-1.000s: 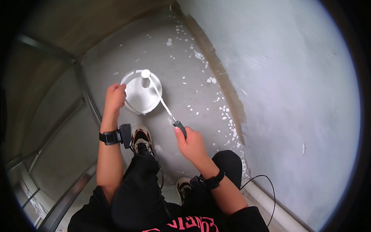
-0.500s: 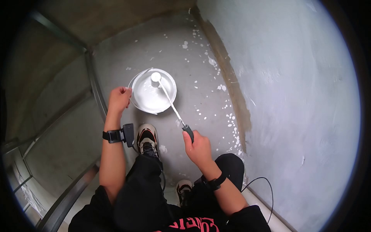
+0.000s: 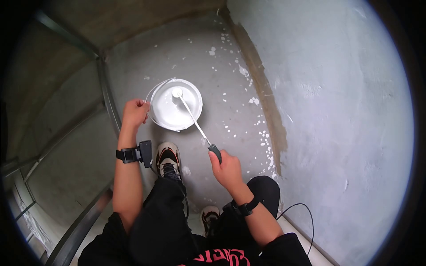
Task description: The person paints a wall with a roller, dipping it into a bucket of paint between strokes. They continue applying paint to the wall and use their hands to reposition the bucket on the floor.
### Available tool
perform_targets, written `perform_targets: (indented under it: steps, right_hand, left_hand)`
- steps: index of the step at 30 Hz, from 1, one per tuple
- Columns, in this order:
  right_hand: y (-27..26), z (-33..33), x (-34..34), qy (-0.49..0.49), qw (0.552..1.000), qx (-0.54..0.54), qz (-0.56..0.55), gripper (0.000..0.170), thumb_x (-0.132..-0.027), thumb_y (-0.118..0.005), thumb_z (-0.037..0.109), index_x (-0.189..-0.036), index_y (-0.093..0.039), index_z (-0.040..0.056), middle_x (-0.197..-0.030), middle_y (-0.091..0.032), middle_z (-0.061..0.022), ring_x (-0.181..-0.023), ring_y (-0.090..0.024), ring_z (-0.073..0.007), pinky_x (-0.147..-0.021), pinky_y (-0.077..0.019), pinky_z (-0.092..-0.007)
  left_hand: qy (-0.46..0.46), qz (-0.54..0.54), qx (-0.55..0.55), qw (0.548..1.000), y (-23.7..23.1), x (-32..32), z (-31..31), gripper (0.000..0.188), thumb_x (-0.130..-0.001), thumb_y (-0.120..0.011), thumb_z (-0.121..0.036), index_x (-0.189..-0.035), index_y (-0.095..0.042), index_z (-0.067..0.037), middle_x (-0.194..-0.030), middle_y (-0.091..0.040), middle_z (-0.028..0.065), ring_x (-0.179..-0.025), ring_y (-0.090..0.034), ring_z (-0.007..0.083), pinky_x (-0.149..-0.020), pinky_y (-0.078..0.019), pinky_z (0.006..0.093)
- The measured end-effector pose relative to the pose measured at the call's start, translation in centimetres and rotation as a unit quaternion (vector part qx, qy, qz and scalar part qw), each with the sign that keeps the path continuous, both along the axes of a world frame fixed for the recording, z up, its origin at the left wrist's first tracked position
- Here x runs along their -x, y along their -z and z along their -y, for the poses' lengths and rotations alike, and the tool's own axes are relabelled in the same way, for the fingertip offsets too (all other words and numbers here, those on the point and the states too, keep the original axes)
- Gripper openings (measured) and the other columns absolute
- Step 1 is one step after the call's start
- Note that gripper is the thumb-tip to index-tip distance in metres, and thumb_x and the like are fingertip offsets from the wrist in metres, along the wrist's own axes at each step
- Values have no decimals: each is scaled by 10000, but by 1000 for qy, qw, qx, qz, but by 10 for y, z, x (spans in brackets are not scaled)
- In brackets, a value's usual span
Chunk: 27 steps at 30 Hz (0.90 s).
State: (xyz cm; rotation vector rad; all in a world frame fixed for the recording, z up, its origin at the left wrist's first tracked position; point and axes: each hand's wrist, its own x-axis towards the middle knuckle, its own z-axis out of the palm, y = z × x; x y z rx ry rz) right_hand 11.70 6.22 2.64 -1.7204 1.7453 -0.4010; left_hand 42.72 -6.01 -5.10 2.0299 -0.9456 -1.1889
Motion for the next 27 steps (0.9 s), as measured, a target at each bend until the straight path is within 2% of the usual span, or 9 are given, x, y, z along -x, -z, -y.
perform_targets:
  steps: [3,5,8,11,24,27]
  right_hand:
    - [-4,-5,2,-3,1000,12,12,410,-972,-601,309,-720,-552,-10,-547,-516,-204,-491,-539,-409,-472,-406,-431]
    - [-6,1,1,-2,1000,-5,13,378,-957,-624,291,-721,-564,1,-543,-539,-201,-519,-555,-433,-469,-417,-463]
    - [-16,-1,2,7,999,-2,34,377,-959,-620,290,-724,-563,0,-547,-539,-201,-519,-550,-435,-469,-412,-463]
    - [-7,-1,10,-9,1000,-16,4,377,-960,-619,294,-732,-562,-2,-555,-544,-201,-512,-549,-429,-473,-417,-459]
    - [-1,1,12,-2,1000,-20,7,407,-965,-613,309,-712,-557,-5,-541,-521,-200,-513,-540,-430,-482,-415,-456]
    - [-2,0,12,8,999,-22,34,418,-967,-610,316,-713,-554,-11,-530,-508,-193,-491,-527,-416,-475,-405,-442]
  left_hand:
    - [-2,3,-4,1000,-1,2,-10,230,-869,-665,-175,-734,-618,6,-547,-586,70,-447,-560,150,-450,-435,326]
    - [-9,-20,-2,1000,-2,1,-5,230,-870,-665,-180,-740,-619,5,-543,-586,75,-437,-556,151,-446,-434,325]
    - [-12,-5,-14,1000,-4,2,-5,213,-870,-659,-155,-740,-615,8,-543,-587,78,-433,-561,155,-430,-428,323]
    - [-11,-25,-10,1000,-3,2,-4,215,-875,-648,-160,-742,-608,4,-544,-589,79,-435,-570,161,-429,-433,321]
    - [-18,-36,-22,999,-12,3,-1,228,-860,-655,-177,-736,-564,-9,-554,-585,79,-417,-552,162,-414,-427,325]
    - [-12,-35,-39,999,-15,4,-4,232,-877,-660,-162,-722,-558,-24,-599,-551,36,-463,-525,119,-401,-415,286]
